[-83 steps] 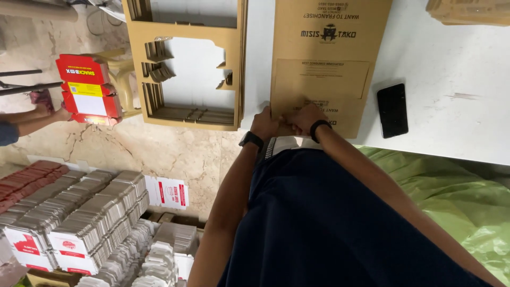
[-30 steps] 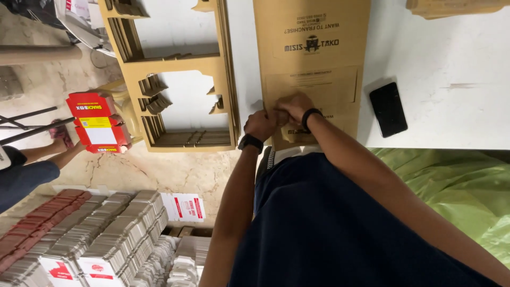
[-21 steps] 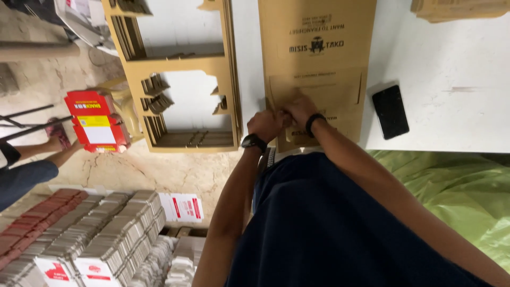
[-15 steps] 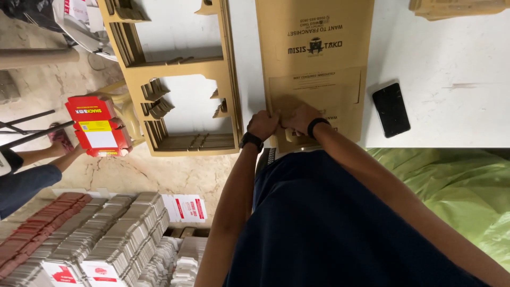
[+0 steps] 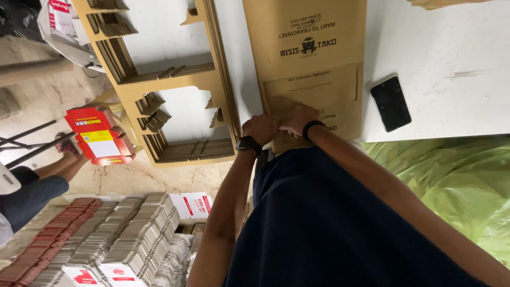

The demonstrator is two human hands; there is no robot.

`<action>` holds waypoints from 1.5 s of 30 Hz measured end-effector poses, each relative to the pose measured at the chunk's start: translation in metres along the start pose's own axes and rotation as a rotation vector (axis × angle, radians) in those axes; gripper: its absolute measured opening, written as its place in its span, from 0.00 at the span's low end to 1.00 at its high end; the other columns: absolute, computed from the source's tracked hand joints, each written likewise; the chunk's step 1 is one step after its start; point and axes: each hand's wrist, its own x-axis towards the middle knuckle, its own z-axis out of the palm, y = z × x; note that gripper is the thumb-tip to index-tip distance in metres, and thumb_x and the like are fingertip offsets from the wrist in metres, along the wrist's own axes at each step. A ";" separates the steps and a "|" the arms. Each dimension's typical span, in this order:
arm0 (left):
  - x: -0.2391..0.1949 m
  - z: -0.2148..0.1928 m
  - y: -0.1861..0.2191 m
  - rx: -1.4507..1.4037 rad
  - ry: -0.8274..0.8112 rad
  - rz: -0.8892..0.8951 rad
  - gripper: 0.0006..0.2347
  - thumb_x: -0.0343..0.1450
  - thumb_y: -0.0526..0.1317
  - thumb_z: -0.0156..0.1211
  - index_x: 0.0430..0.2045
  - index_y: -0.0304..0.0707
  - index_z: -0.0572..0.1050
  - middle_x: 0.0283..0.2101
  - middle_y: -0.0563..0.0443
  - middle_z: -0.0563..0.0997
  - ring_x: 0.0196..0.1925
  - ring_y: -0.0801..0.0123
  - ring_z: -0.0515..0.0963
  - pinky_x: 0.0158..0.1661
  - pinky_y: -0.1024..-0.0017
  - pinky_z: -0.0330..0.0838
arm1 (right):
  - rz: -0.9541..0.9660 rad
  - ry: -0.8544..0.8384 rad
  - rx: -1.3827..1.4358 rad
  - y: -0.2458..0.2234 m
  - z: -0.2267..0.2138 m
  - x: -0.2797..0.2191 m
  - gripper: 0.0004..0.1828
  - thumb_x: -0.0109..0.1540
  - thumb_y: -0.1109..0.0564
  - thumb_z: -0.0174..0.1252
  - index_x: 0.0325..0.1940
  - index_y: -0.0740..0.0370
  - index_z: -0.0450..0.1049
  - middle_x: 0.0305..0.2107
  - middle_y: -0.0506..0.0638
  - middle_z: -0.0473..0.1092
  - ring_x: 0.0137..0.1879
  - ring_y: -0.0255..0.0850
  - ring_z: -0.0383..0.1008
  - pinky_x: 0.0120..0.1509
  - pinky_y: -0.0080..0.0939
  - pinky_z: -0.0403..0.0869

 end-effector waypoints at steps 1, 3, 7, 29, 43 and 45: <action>0.007 0.007 -0.003 -0.015 0.042 0.016 0.19 0.74 0.46 0.46 0.23 0.36 0.83 0.28 0.42 0.86 0.35 0.54 0.87 0.30 0.58 0.79 | 0.011 -0.008 -0.009 0.000 0.000 0.004 0.19 0.55 0.36 0.66 0.20 0.51 0.82 0.12 0.46 0.74 0.19 0.37 0.72 0.33 0.35 0.75; 0.024 0.033 -0.012 -0.039 0.047 -0.023 0.18 0.73 0.48 0.47 0.21 0.40 0.81 0.24 0.44 0.83 0.32 0.57 0.86 0.29 0.61 0.79 | 0.005 0.011 -0.050 0.003 0.002 0.009 0.16 0.55 0.41 0.63 0.19 0.50 0.82 0.11 0.44 0.73 0.19 0.38 0.72 0.35 0.36 0.75; 0.039 0.051 -0.012 -0.108 0.028 -0.098 0.16 0.72 0.48 0.51 0.19 0.39 0.80 0.22 0.43 0.82 0.32 0.58 0.85 0.29 0.61 0.79 | -0.043 0.055 -0.194 0.019 0.012 0.020 0.16 0.58 0.50 0.58 0.17 0.51 0.81 0.10 0.44 0.71 0.22 0.38 0.74 0.38 0.36 0.76; 0.010 0.001 0.042 -0.320 -0.024 -0.307 0.13 0.68 0.44 0.50 0.26 0.35 0.81 0.30 0.36 0.82 0.39 0.46 0.86 0.39 0.54 0.83 | 0.060 0.126 -0.142 0.042 0.040 0.053 0.14 0.61 0.56 0.54 0.26 0.58 0.82 0.20 0.51 0.76 0.36 0.46 0.81 0.42 0.48 0.79; -0.003 -0.018 0.016 -1.168 0.004 -0.332 0.22 0.62 0.51 0.69 0.44 0.40 0.73 0.46 0.35 0.82 0.53 0.47 0.80 0.53 0.53 0.74 | 0.088 0.102 -0.226 0.005 0.015 0.010 0.12 0.63 0.49 0.56 0.35 0.51 0.84 0.27 0.46 0.79 0.44 0.47 0.83 0.51 0.53 0.77; 0.014 0.011 0.013 -1.239 0.030 -0.336 0.16 0.67 0.48 0.61 0.42 0.39 0.74 0.42 0.39 0.82 0.50 0.51 0.80 0.50 0.56 0.74 | 0.012 0.094 -0.393 0.016 0.024 0.026 0.12 0.64 0.52 0.56 0.37 0.55 0.84 0.30 0.50 0.79 0.45 0.50 0.82 0.51 0.56 0.78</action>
